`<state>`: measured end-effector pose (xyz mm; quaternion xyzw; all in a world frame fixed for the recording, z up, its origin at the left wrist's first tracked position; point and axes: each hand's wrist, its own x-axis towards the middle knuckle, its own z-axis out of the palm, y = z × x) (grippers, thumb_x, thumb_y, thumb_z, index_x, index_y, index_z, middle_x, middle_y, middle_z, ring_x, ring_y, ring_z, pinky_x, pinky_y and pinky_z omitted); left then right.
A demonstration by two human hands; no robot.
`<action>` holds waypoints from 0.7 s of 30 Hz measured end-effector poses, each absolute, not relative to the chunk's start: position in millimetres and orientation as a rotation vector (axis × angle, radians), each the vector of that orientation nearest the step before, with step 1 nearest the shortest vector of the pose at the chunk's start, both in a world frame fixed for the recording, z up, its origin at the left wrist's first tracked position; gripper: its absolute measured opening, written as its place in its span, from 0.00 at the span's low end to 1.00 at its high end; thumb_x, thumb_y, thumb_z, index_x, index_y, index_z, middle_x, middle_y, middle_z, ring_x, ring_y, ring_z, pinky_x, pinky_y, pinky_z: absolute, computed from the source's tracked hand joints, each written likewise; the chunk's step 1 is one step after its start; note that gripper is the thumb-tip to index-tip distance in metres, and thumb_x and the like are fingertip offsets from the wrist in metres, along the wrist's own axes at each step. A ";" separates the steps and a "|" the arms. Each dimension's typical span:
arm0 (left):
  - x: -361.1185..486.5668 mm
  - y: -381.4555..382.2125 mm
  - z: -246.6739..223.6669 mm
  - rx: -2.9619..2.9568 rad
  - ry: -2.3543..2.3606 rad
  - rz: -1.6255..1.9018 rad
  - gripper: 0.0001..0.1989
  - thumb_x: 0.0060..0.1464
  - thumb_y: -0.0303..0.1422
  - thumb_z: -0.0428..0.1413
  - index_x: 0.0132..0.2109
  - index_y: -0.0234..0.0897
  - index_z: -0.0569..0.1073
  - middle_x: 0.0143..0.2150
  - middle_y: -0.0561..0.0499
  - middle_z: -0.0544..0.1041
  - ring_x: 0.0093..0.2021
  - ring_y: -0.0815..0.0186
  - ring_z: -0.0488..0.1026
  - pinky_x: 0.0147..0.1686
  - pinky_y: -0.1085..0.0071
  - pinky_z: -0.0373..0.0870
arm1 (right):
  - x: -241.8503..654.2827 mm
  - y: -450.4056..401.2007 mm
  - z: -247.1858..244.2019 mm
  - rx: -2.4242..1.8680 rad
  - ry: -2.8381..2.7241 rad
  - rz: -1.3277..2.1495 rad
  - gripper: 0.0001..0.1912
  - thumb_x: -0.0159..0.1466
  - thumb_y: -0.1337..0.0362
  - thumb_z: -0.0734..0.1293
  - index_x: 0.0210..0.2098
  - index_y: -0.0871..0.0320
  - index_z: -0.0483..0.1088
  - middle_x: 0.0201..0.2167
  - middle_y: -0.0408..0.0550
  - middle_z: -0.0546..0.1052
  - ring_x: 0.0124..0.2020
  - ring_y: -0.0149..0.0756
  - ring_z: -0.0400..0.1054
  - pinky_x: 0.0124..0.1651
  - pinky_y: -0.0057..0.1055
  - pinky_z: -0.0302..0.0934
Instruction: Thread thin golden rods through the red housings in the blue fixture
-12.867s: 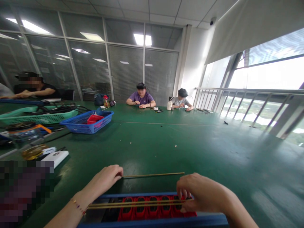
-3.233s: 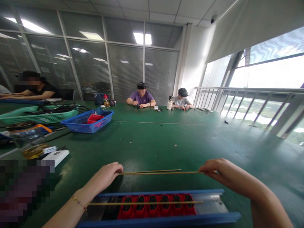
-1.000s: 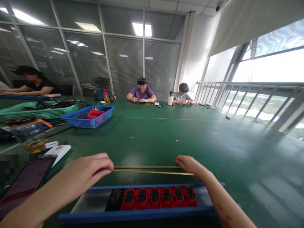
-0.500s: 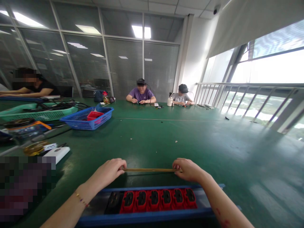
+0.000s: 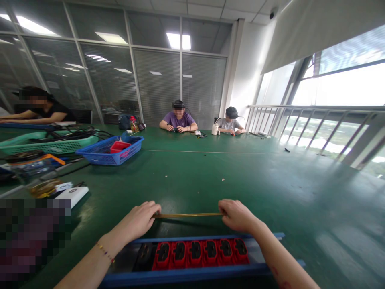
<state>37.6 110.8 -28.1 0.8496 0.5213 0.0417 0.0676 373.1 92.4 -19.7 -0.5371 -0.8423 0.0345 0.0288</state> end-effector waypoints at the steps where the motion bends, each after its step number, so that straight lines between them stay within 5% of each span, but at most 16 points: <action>1: 37.0 110.7 -28.4 2.558 1.566 0.132 0.10 0.50 0.26 0.44 0.36 0.42 0.67 0.37 0.51 0.69 0.39 0.65 0.66 0.39 0.70 0.60 | 372.5 92.8 -18.3 -1.662 -2.553 0.100 0.09 0.52 0.71 0.58 0.32 0.57 0.64 0.30 0.45 0.71 0.30 0.33 0.64 0.30 0.26 0.48; 6: 34.3 112.1 -27.7 2.518 1.507 0.212 0.05 0.51 0.32 0.46 0.33 0.40 0.65 0.34 0.52 0.69 0.35 0.66 0.66 0.35 0.72 0.60 | 373.1 95.0 -12.2 -1.622 -2.450 0.162 0.16 0.55 0.71 0.55 0.42 0.54 0.62 0.34 0.43 0.72 0.33 0.34 0.65 0.34 0.25 0.50; 10: 36.4 109.6 -11.7 2.340 1.408 0.293 0.09 0.54 0.38 0.43 0.35 0.39 0.64 0.30 0.54 0.70 0.31 0.68 0.67 0.31 0.74 0.60 | 380.8 96.9 -4.4 -1.564 -2.405 0.219 0.16 0.55 0.72 0.55 0.40 0.55 0.66 0.36 0.44 0.72 0.37 0.34 0.65 0.38 0.26 0.53; 13: 37.7 104.6 8.8 2.225 1.323 0.364 0.14 0.55 0.43 0.42 0.38 0.39 0.65 0.30 0.55 0.70 0.31 0.69 0.67 0.31 0.75 0.60 | 388.1 93.9 7.3 -1.552 -2.392 0.291 0.15 0.54 0.72 0.56 0.38 0.56 0.68 0.30 0.43 0.72 0.31 0.32 0.64 0.33 0.25 0.54; 21: 29.3 81.7 53.5 2.198 1.368 0.293 0.19 0.53 0.47 0.42 0.33 0.38 0.69 0.25 0.55 0.68 0.28 0.69 0.66 0.27 0.76 0.59 | 398.6 58.9 56.7 -1.342 -2.609 0.895 0.16 0.59 0.56 0.60 0.43 0.56 0.65 0.24 0.42 0.71 0.23 0.28 0.63 0.24 0.22 0.53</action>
